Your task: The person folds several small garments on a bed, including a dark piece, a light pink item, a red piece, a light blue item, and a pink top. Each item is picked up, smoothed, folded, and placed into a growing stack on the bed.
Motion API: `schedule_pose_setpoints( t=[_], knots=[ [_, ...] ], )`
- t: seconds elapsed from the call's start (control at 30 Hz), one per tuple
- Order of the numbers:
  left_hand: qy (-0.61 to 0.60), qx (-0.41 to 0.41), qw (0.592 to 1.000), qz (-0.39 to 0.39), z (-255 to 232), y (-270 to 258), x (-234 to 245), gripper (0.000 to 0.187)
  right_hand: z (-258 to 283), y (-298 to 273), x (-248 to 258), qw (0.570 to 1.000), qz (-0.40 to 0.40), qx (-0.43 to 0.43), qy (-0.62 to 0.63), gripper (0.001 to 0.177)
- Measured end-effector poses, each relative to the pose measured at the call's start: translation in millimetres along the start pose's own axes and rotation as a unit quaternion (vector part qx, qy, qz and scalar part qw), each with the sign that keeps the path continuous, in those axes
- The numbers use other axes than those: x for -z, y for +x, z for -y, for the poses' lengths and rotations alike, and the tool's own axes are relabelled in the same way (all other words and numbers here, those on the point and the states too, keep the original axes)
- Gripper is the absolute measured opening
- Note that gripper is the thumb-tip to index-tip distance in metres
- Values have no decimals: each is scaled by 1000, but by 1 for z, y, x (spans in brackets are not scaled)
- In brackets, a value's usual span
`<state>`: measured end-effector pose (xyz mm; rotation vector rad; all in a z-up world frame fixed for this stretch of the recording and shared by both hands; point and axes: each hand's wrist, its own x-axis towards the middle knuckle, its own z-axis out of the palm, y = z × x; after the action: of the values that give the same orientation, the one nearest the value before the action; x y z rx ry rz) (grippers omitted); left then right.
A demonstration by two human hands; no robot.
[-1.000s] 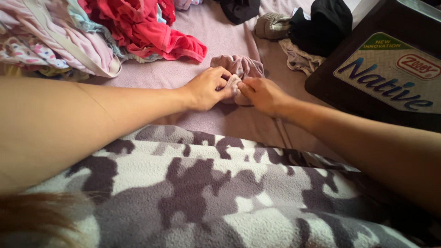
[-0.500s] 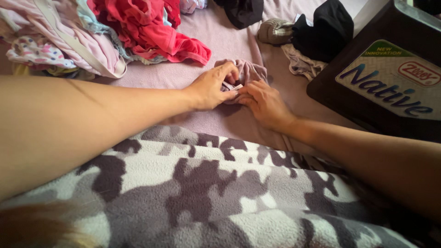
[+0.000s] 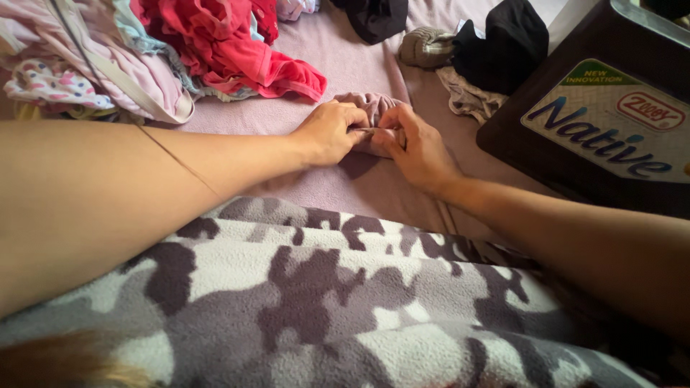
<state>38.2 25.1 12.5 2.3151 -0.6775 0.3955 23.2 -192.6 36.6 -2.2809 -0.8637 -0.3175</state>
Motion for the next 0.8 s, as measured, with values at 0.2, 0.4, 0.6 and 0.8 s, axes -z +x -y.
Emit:
schedule_pose_setpoints(
  t=[0.2, 0.4, 0.6, 0.8],
  knots=[
    [-34, 115, 993, 2, 0, 8, -3, 20, 10, -9, 13, 972, -36, 185, -141, 41],
    [-39, 90, 995, -23, 2, 11, -6, 22, 4, -9, 10, 975, 19, 194, -108, 35],
    [16, -10, 999, -39, -1, 2, -6, 22, -16, 3, -2, 985, 19, 142, -97, 25],
    [84, -29, 996, 26, -2, -1, 3, 36, -27, 20, 0, 994, 44, 72, -66, 21]
  ],
)
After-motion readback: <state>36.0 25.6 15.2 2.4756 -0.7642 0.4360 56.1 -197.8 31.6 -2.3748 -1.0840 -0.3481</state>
